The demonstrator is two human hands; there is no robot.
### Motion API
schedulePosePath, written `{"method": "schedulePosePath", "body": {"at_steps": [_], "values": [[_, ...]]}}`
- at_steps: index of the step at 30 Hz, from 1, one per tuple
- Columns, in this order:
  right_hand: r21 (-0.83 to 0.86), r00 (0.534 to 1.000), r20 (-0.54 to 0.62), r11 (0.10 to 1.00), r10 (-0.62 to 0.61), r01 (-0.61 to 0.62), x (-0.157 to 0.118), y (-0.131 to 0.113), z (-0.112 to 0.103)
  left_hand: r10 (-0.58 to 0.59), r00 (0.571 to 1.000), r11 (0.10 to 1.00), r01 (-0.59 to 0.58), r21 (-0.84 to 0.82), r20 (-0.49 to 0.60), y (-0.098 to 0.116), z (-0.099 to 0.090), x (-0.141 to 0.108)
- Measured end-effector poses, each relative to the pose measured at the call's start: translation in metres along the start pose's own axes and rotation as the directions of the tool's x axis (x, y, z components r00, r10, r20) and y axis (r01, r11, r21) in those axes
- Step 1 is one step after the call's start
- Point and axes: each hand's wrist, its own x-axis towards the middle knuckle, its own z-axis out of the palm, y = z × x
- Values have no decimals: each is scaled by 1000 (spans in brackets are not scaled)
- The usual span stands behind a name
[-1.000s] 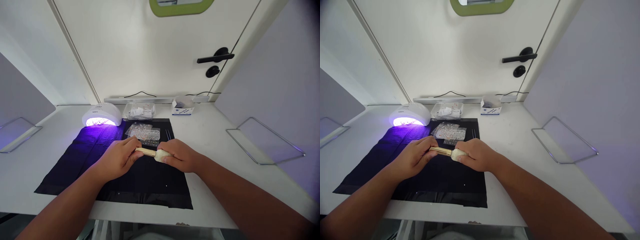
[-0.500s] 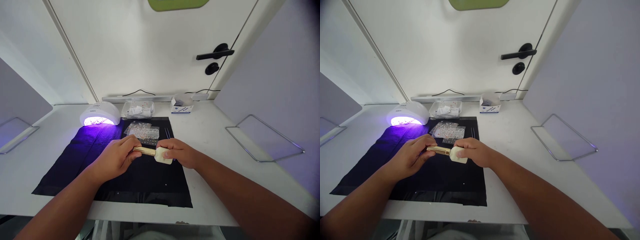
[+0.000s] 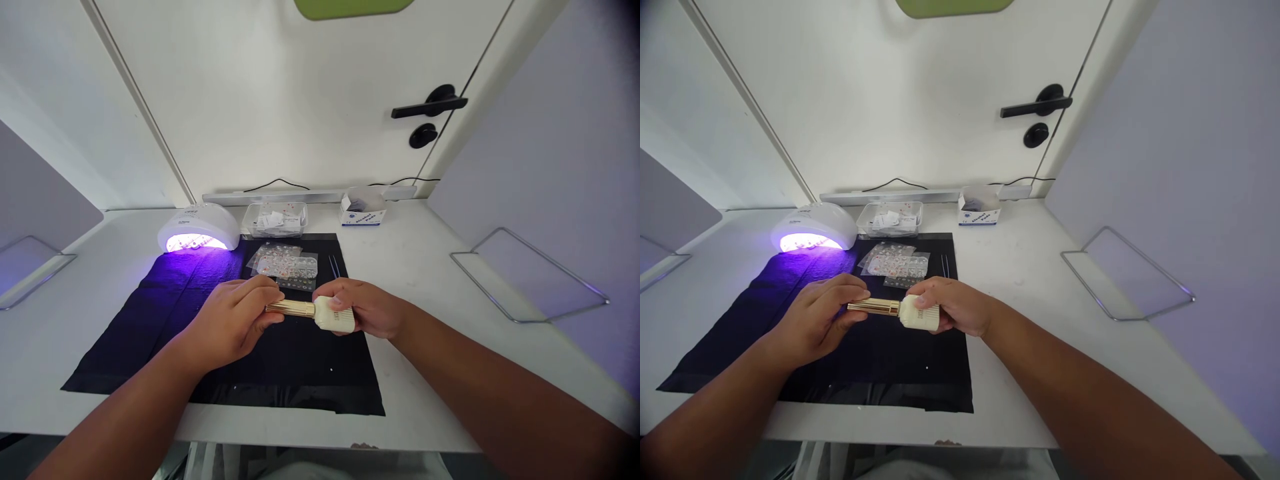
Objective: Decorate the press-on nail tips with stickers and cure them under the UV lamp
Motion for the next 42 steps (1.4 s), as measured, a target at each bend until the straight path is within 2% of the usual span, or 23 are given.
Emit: {"method": "schedulePosePath", "body": {"at_steps": [4,7,9,11,13,15,17,20,23,25,27,30,33,35,37,38,39,40,42], "values": [[-93,998,-52,995,-33,28,0,-2,4,-83,995,993,87,-84,54,-1,-3,0],[-372,983,-109,923,-150,99,-2,-5,10,-236,956,947,266,-180,174,0,-5,2],[-632,967,-103,766,-234,118,-5,-6,14,-351,897,881,413,-231,268,1,-5,3],[-829,953,-76,550,-292,103,-7,-7,17,-442,825,792,543,-278,353,2,-3,4],[-925,944,-43,371,-328,86,-9,-7,19,-485,775,733,613,-295,405,2,-1,5],[-954,942,-28,290,-333,74,-9,-7,19,-492,760,730,626,-275,424,2,1,6],[-943,957,-53,330,-287,47,-10,-10,20,-495,771,747,614,-256,401,1,3,6],[-865,975,-106,502,-197,8,-10,-14,20,-491,809,781,573,-248,322,1,6,5],[-727,979,-106,685,-177,45,-8,-13,19,-429,875,850,475,-226,225,2,7,4],[-578,981,-101,812,-168,80,-5,-10,17,-354,922,900,382,-210,159,2,6,3],[-384,990,-90,921,-111,68,-2,-5,16,-266,959,940,281,-193,99,2,5,3],[-148,999,-36,989,-8,2,1,-1,16,-150,988,975,153,-160,31,4,5,2],[-20,999,22,999,30,-29,1,0,19,-66,997,992,61,-115,-42,4,4,-1],[-18,999,36,999,38,-38,-1,-1,21,-39,997,993,31,-111,-66,5,4,-2],[-137,1000,-14,991,3,-5,-2,-2,23,-92,995,978,84,-192,-33,4,3,-2],[-254,997,-58,967,-41,25,-3,-3,24,-170,985,949,166,-269,8,3,3,-2],[-405,990,-99,913,-98,50,-4,-4,25,-272,960,890,278,-362,69,3,4,0],[-572,977,-125,817,-171,70,-5,-4,25,-381,913,791,405,-458,148,3,5,1],[-855,941,-101,512,-322,84,-6,-4,25,-539,778,509,607,-611,323,2,10,4]]}}
